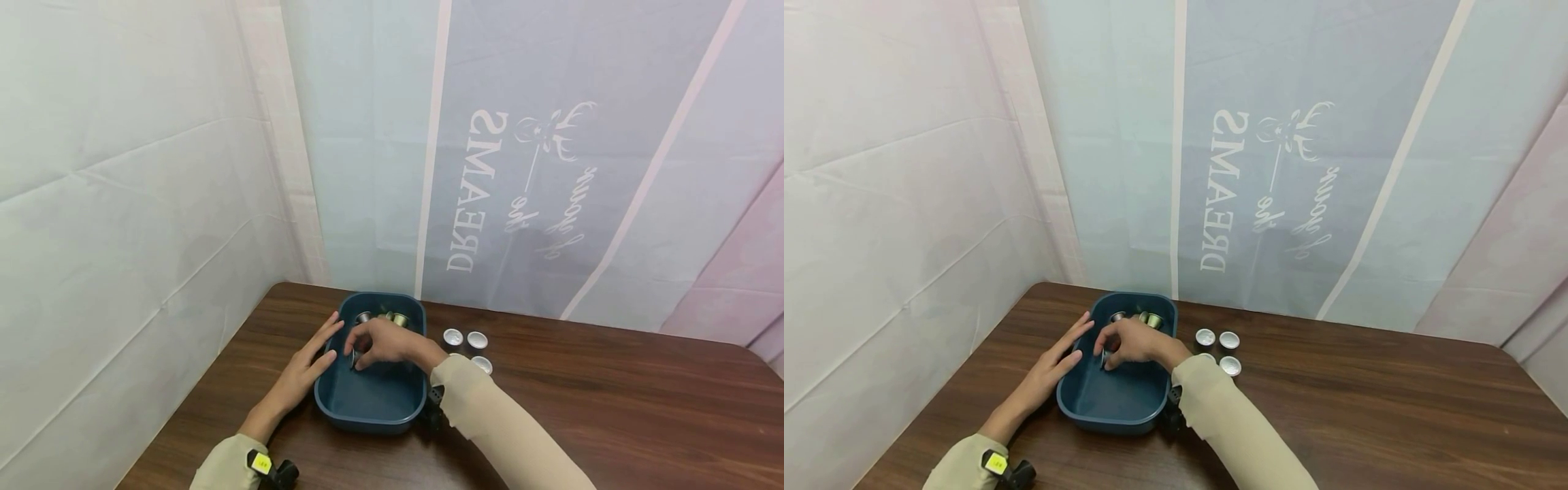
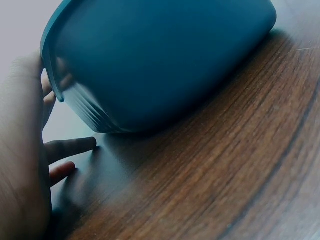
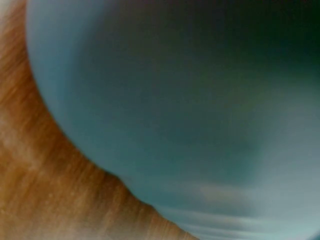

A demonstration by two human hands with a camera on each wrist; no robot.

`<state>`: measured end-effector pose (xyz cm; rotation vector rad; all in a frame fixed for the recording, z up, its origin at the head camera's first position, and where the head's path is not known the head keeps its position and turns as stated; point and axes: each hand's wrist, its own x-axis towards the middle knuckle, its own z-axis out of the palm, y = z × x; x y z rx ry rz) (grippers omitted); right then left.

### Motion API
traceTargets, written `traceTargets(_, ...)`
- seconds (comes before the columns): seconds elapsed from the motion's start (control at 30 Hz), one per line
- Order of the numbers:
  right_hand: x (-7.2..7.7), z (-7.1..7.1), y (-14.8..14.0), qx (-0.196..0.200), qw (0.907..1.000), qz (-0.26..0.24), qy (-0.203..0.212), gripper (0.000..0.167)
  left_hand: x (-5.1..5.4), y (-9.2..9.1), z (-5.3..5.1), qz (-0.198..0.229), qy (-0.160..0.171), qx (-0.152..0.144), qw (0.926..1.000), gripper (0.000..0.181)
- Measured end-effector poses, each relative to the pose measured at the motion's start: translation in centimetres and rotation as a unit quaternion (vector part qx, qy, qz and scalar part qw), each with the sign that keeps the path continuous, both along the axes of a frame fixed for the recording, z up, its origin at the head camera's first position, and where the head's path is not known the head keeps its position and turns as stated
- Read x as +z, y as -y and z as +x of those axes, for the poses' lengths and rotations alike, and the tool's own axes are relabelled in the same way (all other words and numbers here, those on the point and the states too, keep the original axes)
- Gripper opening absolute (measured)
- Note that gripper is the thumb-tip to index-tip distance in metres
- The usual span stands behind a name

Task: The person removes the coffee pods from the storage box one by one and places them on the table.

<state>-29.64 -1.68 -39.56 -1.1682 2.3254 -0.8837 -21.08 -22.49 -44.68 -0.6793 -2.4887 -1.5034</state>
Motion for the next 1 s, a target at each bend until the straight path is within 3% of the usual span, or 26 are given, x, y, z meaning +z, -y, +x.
traceTargets(0.5, 0.4, 0.1, -0.3, -0.013, 0.9992, -0.026, -0.026, 0.021, 0.0, -0.1, 0.1, 0.004, -0.004, -0.003, 1.0000, 0.050)
traceTargets(1.0, 2.8, 1.8, -2.7, -0.023, 0.9939, -0.099, -0.043, 0.020, -0.1, -0.1, 0.1, -0.004, -0.011, 0.002, 0.9999, 0.050)
